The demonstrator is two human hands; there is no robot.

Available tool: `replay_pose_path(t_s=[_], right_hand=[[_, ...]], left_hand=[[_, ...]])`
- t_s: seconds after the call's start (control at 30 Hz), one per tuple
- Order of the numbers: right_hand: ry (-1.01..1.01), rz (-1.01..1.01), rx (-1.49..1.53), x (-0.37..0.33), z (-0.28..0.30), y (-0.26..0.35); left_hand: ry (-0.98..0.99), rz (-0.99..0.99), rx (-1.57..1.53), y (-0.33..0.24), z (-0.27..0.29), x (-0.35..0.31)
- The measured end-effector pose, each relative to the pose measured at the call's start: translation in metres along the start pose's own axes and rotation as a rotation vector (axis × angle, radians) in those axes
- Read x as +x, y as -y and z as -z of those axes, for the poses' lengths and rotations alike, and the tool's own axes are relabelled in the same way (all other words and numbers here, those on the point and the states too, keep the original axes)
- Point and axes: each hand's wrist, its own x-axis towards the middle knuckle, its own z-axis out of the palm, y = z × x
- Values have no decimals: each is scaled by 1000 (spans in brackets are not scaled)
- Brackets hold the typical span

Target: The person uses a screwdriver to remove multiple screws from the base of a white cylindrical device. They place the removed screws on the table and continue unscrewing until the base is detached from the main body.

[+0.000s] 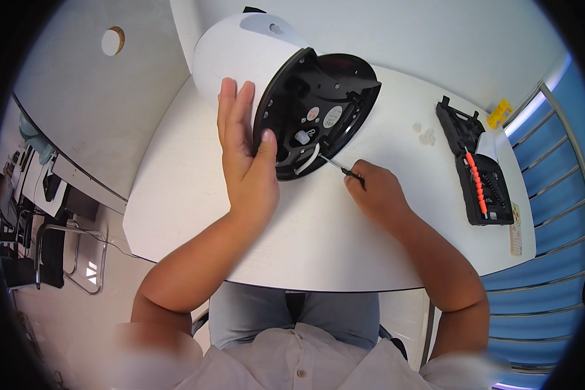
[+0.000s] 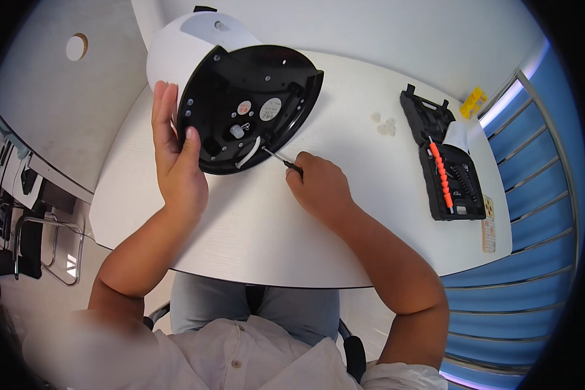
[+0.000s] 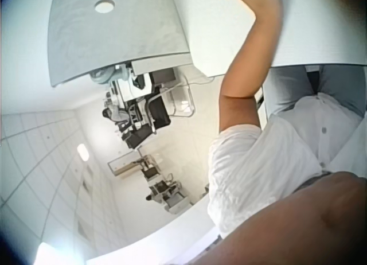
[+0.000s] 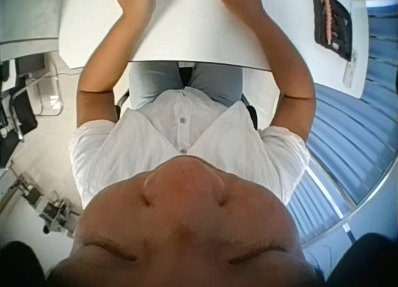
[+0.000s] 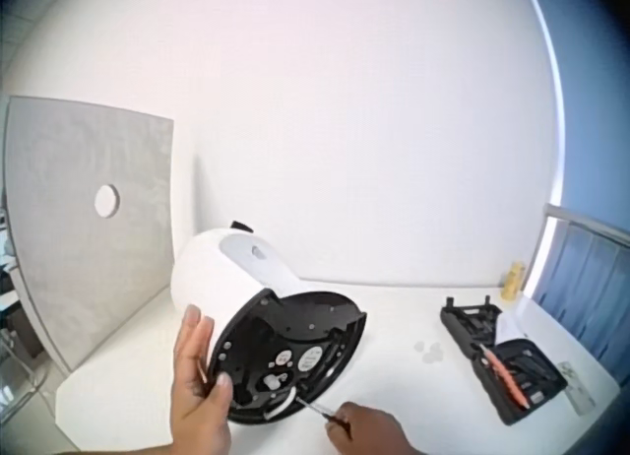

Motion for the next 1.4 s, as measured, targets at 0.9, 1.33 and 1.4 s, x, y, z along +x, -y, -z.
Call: replay_pose_path(t_s=[0.9,1.33,1.4], right_hand=[[-196,306,-87,5,-7,-20],[-178,262,-13,6,-2,-18],[-140,209,14,3,2,-12]], left_hand=[[690,-49,1193,2,68,172],[563,-358,1407,-14,98,169],[656,-414,1450,-9,95,182]])
